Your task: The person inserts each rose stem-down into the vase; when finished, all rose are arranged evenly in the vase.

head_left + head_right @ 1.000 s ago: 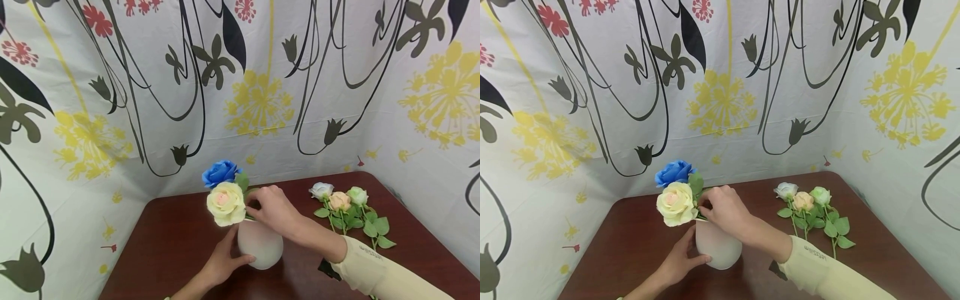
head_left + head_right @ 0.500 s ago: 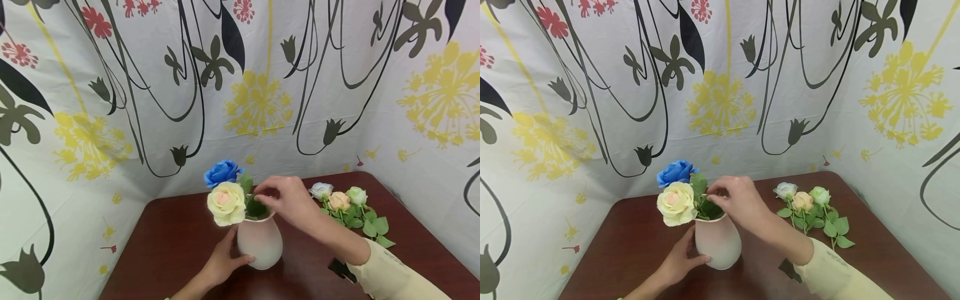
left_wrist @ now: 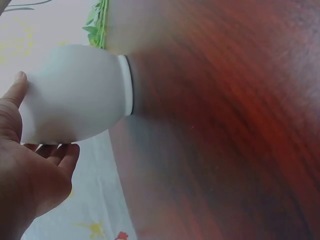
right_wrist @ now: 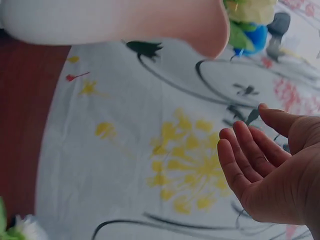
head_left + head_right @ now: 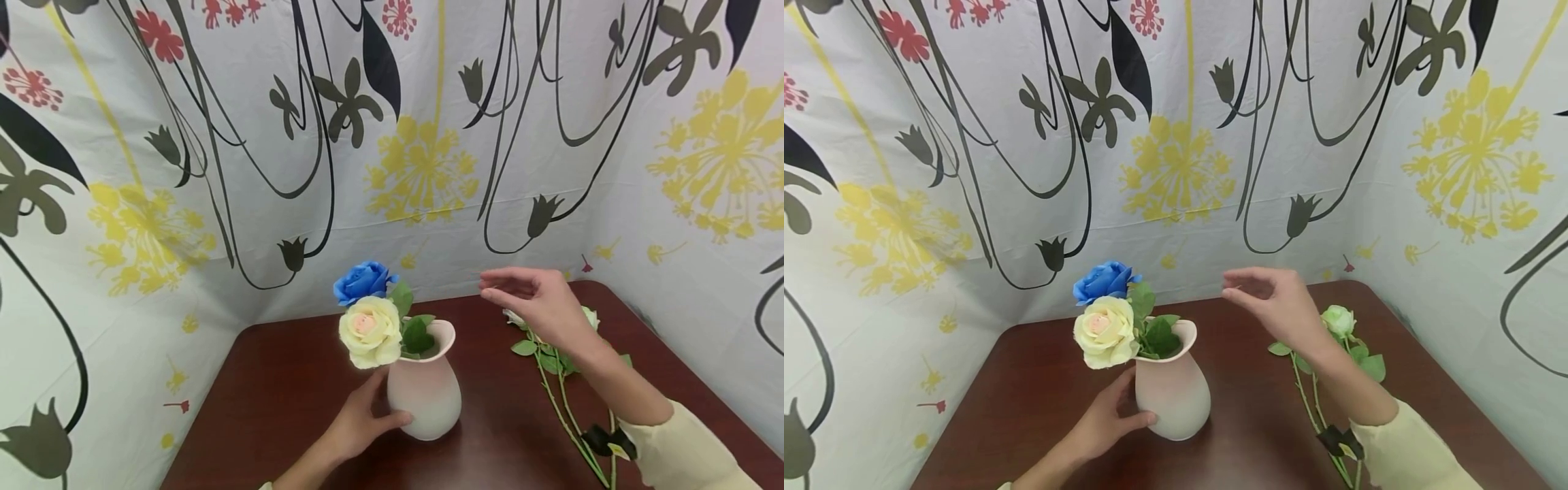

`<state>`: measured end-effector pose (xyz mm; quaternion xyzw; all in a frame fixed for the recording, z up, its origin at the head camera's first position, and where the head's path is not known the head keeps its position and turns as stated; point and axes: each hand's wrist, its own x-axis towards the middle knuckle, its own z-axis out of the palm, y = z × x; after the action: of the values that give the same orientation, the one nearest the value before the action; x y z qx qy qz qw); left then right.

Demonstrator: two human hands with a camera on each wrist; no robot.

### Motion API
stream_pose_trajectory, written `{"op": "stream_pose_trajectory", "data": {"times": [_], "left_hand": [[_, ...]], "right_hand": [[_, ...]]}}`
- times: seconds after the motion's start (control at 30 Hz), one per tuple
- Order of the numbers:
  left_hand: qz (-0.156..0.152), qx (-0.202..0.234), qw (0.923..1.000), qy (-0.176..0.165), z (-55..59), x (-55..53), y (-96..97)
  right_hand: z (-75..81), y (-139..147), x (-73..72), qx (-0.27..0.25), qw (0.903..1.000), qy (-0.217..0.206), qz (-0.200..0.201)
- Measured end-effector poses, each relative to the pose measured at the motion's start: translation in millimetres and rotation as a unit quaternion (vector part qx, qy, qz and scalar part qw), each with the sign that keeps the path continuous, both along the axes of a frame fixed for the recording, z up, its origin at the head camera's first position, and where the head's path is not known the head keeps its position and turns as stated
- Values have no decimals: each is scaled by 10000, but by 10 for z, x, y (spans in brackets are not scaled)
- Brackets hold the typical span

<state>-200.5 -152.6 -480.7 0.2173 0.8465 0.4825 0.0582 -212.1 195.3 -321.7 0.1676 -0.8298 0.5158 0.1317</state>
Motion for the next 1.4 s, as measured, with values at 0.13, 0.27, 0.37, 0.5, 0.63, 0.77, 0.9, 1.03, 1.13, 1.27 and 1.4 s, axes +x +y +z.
{"op": "stream_pose_trajectory", "data": {"times": [0.13, 0.27, 0.37, 0.5, 0.63, 0.77, 0.9, 1.03, 1.13, 1.27, 1.4], "left_hand": [[-33, -45, 9998, 202, 90, -15, -24], [-62, 91, 9994, 334, 189, -30, -28], [-45, 201, 9993, 321, 229, -35, -22], [-4, 150, 9997, 197, 207, -21, -15], [50, 101, 9999, 110, 159, -9, -9], [73, 186, 9998, 91, 137, -9, 0], [52, 244, 9997, 46, 125, -9, 8], [-8, 318, 9995, 24, 122, -9, 22], [-25, 343, 9994, 12, 126, -8, 30], [-27, 344, 9994, 2, 129, -9, 32], [-38, 352, 9994, 0, 126, -5, 28]], "right_hand": [[-172, 204, -47, -26, 9991, -370, -188], [-377, 418, -100, 193, 9962, -746, -411], [-554, 563, -140, 444, 9924, -995, -578], [-826, 713, -185, 693, 9875, -1236, -688], [-1105, 826, -216, 1030, 9817, -1438, -699], [-1327, 903, -243, 1311, 9754, -1622, -716], [-1459, 940, -271, 1338, 9718, -1778, -774], [-1532, 942, -295, 1296, 9711, -1828, -826], [-1592, 935, -306, 1267, 9712, -1815, -883], [-1676, 935, -328, 1290, 9699, -1799, -1017], [-1733, 932, -350, 1331, 9699, -1724, -1089]]}}
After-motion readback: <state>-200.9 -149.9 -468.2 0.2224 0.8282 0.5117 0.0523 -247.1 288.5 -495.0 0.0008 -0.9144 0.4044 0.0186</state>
